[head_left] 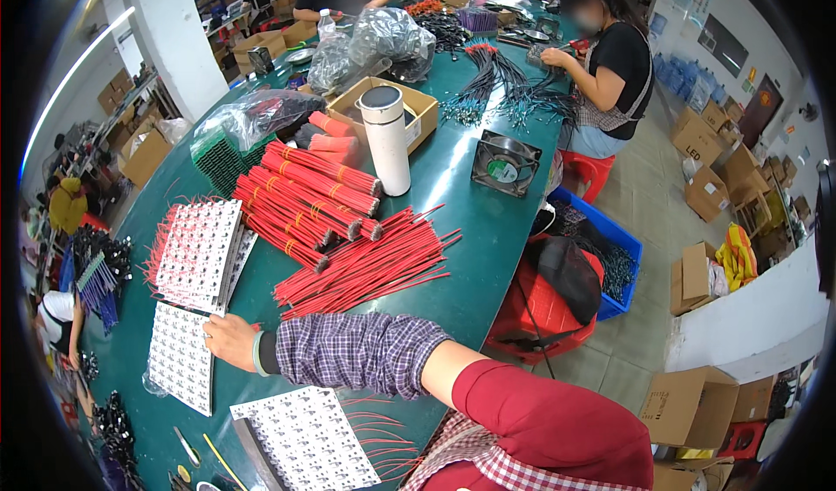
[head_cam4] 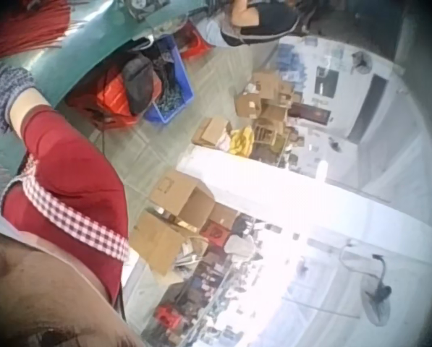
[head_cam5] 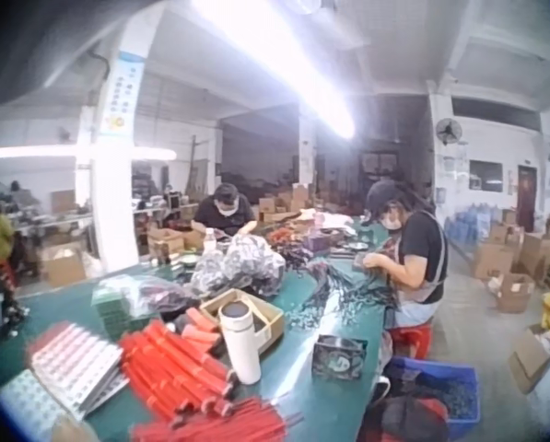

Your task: The person places a circuit board on a table, positions a metal weight over it, and solders red wires onto the board using a soldering gun.

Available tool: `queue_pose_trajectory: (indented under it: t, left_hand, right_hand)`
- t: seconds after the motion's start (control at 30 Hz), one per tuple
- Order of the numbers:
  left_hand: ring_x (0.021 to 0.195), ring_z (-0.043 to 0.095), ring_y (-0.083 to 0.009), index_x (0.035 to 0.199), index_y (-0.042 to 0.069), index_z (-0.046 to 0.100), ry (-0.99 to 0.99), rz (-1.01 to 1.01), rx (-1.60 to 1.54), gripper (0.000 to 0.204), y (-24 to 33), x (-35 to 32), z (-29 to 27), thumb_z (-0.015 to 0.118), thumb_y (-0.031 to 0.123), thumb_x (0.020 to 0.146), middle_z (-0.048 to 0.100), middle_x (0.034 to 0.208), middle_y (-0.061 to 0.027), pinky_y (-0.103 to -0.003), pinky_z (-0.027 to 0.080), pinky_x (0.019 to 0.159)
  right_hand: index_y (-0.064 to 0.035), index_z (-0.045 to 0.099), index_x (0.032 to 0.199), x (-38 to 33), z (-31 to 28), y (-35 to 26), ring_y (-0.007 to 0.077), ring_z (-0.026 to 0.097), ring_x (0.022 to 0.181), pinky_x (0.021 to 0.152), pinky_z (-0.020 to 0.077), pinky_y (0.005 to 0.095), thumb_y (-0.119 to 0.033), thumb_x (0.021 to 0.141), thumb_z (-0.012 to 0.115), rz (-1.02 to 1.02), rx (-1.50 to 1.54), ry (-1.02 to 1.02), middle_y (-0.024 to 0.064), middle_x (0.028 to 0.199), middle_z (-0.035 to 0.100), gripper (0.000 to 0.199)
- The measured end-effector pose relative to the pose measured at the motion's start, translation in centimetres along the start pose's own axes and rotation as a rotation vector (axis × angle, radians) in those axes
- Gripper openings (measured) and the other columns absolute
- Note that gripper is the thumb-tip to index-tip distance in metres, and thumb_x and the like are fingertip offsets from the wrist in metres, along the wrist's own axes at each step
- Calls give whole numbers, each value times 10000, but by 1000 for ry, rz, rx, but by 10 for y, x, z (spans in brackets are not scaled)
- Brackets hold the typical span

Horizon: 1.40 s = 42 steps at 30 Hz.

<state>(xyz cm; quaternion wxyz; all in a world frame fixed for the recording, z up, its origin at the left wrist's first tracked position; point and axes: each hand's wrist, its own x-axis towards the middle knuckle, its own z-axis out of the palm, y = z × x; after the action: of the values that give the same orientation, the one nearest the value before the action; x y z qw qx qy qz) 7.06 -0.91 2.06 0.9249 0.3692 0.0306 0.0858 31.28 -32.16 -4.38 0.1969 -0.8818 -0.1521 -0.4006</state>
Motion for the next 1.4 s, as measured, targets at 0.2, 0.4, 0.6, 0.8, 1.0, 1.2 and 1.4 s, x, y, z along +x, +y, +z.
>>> queue_pose_trajectory:
  t: [0.2,0.4,0.6,0.8,1.0,1.2,1.4]
  left_hand:
    - [737,406,-104,1279,-83,455,-177,32,112,440,-3,-5,-34,449,249,990,437,811,-25,-221,373,696]
    - [713,428,-112,1235,-85,500,-117,60,88,406,-9,-18,-17,455,231,984,537,892,-90,-250,389,688]
    - [535,330,-23,1157,-54,506,-34,54,50,262,-21,-22,2,525,120,962,596,1012,-73,-174,319,483]
    - [540,383,-70,1201,-52,469,-62,13,-7,311,-29,-46,27,501,92,927,573,1041,-126,-240,387,532]
    - [535,474,-131,1162,-78,524,43,87,394,371,-58,-57,50,601,-1,807,612,1103,-217,-238,373,461]
    - [616,564,-104,1225,-47,563,128,-109,669,494,-88,-66,78,698,-52,750,663,1035,-148,-230,454,521]
    - [705,631,-92,990,-29,688,119,-192,910,259,-107,-68,78,777,33,756,700,870,-58,-244,502,626]
  right_hand:
    - [-78,639,641,5,-59,-8,238,531,893,659,449,350,-149,690,621,-117,-83,-95,55,835,574,88]
    - [-152,698,676,-16,-115,-15,232,563,829,605,400,356,-233,703,637,-318,-286,-509,26,776,627,105]
    - [-188,718,701,-56,-118,-12,225,577,828,586,418,353,-257,731,637,-306,-402,-890,15,753,635,111]
    - [-101,657,756,-71,-160,4,230,573,857,641,477,340,-130,716,616,-257,-240,-629,48,814,584,64]
    - [-62,658,835,-105,-165,-5,238,584,790,653,493,337,13,718,650,-48,195,-394,51,798,594,139]
    - [-53,684,878,-121,-161,-14,238,598,736,622,494,336,35,731,677,42,324,-336,53,837,651,172]
    - [-38,685,892,-120,-161,-15,226,600,723,617,497,328,48,729,667,15,318,-378,55,835,653,186]
